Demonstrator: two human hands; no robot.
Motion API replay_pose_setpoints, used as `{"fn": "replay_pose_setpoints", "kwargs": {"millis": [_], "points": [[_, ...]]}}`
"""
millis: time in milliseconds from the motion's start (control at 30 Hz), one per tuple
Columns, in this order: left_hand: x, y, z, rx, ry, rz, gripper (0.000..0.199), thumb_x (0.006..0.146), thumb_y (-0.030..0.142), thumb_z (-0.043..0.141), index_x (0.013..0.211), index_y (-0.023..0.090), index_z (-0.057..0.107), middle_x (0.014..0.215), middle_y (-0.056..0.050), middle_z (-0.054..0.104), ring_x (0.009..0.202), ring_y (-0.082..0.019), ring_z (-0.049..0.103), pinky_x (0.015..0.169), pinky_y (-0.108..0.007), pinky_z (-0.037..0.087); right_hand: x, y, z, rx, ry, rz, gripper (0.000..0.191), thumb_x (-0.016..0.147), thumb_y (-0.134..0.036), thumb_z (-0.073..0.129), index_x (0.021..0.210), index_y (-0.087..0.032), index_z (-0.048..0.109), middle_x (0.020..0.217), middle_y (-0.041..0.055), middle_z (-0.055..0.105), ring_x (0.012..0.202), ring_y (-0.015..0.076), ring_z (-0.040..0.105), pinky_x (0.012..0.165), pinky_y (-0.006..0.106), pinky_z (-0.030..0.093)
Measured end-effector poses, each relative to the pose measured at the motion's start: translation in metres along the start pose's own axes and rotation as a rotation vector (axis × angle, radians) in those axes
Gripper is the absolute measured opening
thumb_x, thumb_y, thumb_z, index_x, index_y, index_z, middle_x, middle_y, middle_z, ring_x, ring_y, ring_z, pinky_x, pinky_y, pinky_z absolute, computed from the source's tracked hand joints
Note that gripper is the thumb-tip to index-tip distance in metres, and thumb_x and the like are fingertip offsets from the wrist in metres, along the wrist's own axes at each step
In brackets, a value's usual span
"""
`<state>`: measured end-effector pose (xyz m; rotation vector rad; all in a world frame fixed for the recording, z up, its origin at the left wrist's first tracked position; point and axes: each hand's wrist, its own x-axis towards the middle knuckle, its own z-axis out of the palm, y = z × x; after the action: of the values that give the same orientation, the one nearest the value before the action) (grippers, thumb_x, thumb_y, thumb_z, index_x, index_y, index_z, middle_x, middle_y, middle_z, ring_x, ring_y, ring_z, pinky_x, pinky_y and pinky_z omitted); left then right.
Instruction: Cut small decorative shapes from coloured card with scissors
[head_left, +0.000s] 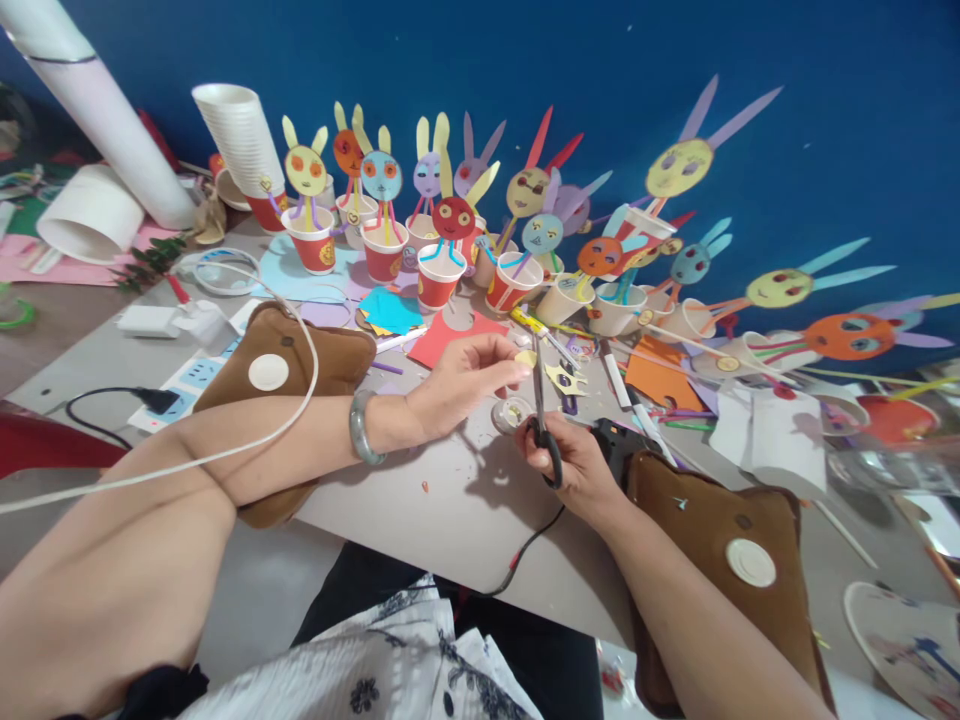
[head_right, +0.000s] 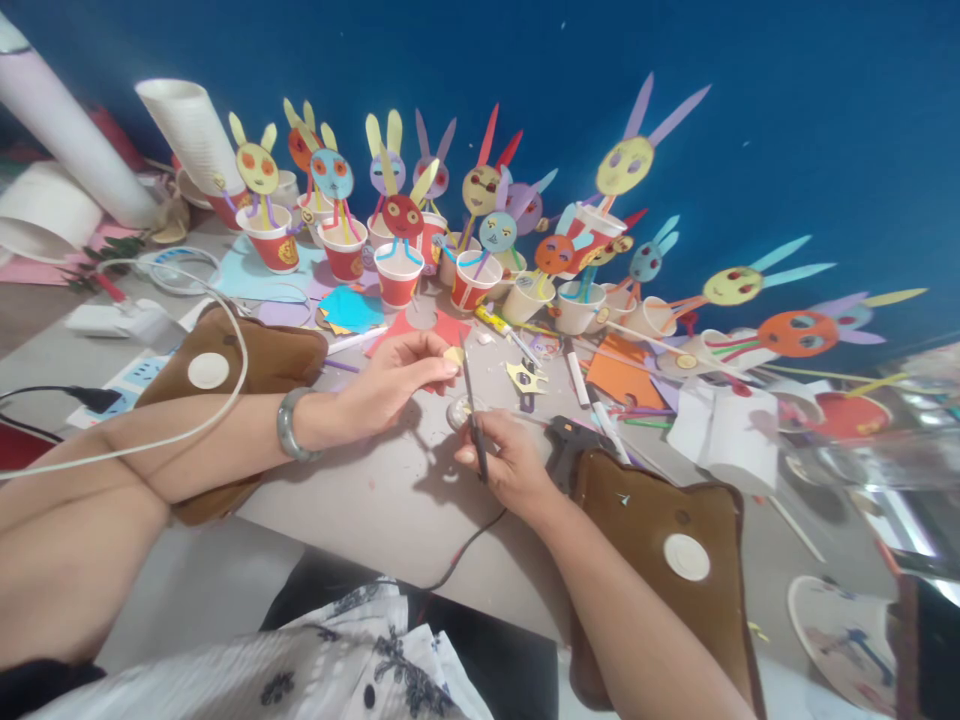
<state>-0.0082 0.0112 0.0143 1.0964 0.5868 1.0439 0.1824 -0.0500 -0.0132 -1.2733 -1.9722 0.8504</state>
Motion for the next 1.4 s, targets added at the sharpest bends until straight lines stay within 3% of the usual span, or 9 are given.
{"fn": "replay_pose_setpoints", "kwargs": {"millis": [200, 367, 467, 600, 767, 1400], "points": [[0.0005, 0.0013, 0.0009, -0.013, 0.042, -0.041, 0.016, 0.077, 0.027, 0.068, 0.073, 0.016, 0.056, 0.072, 0.001, 0.059, 0.068, -0.008, 0.056, 0.065, -0.022, 0.045, 0.0010, -0.0005, -0.0004, -0.002, 0.004, 0.009, 0.066, 0.080, -0.085, 0.047, 0.061, -0.022, 0.050, 0.062, 0.0024, 0.058, 0.065, 0.0188, 0.051, 0.067, 0.034, 0.039], [0.0047, -0.0026, -0.0005, -0.105, 0.062, -0.108, 0.031, 0.090, 0.041, 0.051, 0.076, 0.015, 0.061, 0.081, -0.005, 0.068, 0.069, -0.011, 0.059, 0.063, -0.025, 0.047, 0.0012, -0.0002, -0.0001, -0.014, 0.012, -0.011, 0.066, 0.081, -0.084, 0.047, 0.061, -0.022, 0.052, 0.061, 0.0022, 0.057, 0.065, 0.0191, 0.052, 0.066, 0.034, 0.039], [0.0040, -0.0026, -0.0004, -0.085, 0.044, -0.083, 0.036, 0.088, 0.049, 0.057, 0.076, 0.015, 0.061, 0.079, -0.004, 0.065, 0.069, -0.011, 0.058, 0.063, -0.024, 0.046, 0.0010, -0.0009, 0.0001, -0.014, 0.010, -0.002, 0.066, 0.081, -0.084, 0.047, 0.061, -0.022, 0.051, 0.061, 0.0026, 0.057, 0.065, 0.0192, 0.052, 0.066, 0.034, 0.040], [0.0009, -0.0005, 0.0009, -0.014, 0.023, -0.017, 0.026, 0.075, 0.034, 0.076, 0.075, 0.015, 0.058, 0.071, 0.002, 0.057, 0.065, -0.007, 0.053, 0.064, -0.022, 0.045, 0.0010, -0.0008, -0.0003, -0.005, 0.008, -0.001, 0.065, 0.081, -0.083, 0.049, 0.062, -0.022, 0.052, 0.063, 0.0033, 0.059, 0.067, 0.0197, 0.053, 0.066, 0.034, 0.041], [0.0013, -0.0011, 0.0012, -0.009, 0.016, -0.014, 0.019, 0.076, 0.026, 0.072, 0.075, 0.014, 0.058, 0.069, 0.003, 0.056, 0.064, -0.006, 0.054, 0.064, -0.022, 0.045, 0.0007, 0.0000, -0.0002, -0.006, 0.003, -0.008, 0.064, 0.082, -0.082, 0.049, 0.062, -0.022, 0.052, 0.063, 0.0028, 0.058, 0.067, 0.0194, 0.053, 0.066, 0.033, 0.040], [0.0014, -0.0025, 0.0002, -0.008, -0.002, -0.006, 0.018, 0.075, 0.024, 0.071, 0.073, 0.015, 0.056, 0.068, 0.003, 0.056, 0.065, -0.006, 0.053, 0.065, -0.022, 0.045, 0.0010, 0.0014, 0.0009, 0.010, -0.001, -0.009, 0.064, 0.081, -0.083, 0.049, 0.062, -0.022, 0.050, 0.062, 0.0022, 0.056, 0.066, 0.0195, 0.051, 0.067, 0.034, 0.038]]}}
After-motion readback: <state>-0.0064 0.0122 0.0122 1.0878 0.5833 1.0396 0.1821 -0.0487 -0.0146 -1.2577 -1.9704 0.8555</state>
